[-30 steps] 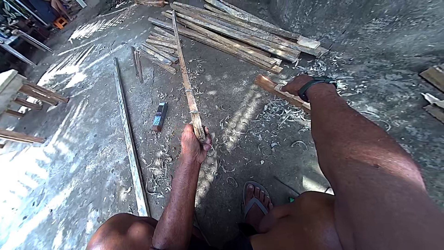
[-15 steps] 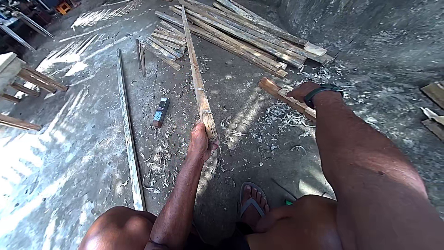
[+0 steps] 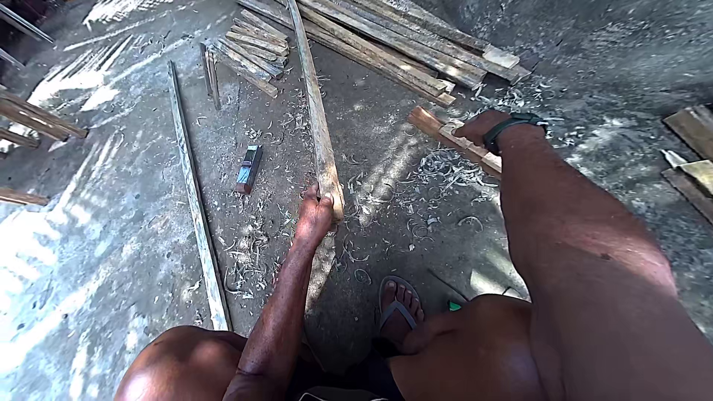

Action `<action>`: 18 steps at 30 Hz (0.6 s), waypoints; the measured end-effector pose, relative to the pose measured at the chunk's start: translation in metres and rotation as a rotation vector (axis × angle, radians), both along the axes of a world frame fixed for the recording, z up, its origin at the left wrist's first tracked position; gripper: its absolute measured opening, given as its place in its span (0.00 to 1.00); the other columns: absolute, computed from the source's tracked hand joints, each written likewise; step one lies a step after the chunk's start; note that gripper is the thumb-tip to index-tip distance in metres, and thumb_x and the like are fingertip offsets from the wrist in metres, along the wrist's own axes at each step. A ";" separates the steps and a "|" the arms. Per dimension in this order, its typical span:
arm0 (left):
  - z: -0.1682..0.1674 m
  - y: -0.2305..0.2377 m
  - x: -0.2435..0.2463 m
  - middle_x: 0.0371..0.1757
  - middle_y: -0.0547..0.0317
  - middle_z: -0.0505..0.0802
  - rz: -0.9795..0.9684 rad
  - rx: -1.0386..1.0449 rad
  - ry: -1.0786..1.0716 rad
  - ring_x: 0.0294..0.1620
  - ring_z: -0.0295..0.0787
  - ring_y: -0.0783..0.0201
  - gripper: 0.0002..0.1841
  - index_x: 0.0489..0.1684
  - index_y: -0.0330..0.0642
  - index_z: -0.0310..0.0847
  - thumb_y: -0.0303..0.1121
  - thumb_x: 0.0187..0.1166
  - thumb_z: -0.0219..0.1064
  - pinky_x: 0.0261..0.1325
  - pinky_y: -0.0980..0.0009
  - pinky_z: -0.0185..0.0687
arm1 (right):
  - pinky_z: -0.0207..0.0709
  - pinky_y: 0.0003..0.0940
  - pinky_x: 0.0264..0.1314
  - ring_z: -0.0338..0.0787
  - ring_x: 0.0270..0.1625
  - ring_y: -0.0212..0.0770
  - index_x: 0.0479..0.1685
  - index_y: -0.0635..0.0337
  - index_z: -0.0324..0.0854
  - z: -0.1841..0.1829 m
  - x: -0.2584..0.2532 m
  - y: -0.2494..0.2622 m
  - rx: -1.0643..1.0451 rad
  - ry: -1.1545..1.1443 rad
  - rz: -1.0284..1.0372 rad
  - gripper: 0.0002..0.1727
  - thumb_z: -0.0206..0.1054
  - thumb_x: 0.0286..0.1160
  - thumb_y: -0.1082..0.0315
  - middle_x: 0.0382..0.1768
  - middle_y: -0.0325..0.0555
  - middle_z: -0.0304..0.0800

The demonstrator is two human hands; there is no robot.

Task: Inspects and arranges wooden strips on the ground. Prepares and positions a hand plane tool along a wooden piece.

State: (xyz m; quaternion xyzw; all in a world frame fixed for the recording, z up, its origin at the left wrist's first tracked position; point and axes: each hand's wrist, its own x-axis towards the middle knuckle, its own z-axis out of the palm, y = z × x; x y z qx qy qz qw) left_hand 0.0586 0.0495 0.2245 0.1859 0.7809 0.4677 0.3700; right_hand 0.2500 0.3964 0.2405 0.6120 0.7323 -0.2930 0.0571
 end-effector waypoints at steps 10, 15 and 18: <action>-0.014 0.011 0.007 0.52 0.39 0.90 -0.010 -0.077 -0.059 0.34 0.92 0.52 0.28 0.94 0.52 0.55 0.35 0.94 0.53 0.34 0.58 0.91 | 0.68 0.71 0.70 0.83 0.66 0.72 0.60 0.77 0.83 -0.011 -0.002 0.012 0.037 -0.051 0.039 0.28 0.67 0.84 0.52 0.61 0.78 0.83; -0.030 0.011 0.004 0.55 0.39 0.90 0.007 -0.081 -0.091 0.36 0.93 0.52 0.28 0.93 0.54 0.56 0.35 0.94 0.53 0.36 0.57 0.91 | 0.68 0.70 0.72 0.83 0.68 0.71 0.62 0.76 0.82 -0.005 -0.004 0.008 0.017 -0.070 0.040 0.29 0.66 0.84 0.51 0.63 0.77 0.83; -0.053 0.007 0.003 0.55 0.37 0.90 0.025 -0.081 -0.118 0.35 0.93 0.51 0.28 0.93 0.53 0.58 0.34 0.93 0.54 0.34 0.56 0.92 | 0.69 0.70 0.71 0.83 0.68 0.70 0.62 0.75 0.83 -0.004 -0.005 0.006 0.016 -0.076 0.044 0.29 0.66 0.84 0.51 0.63 0.76 0.83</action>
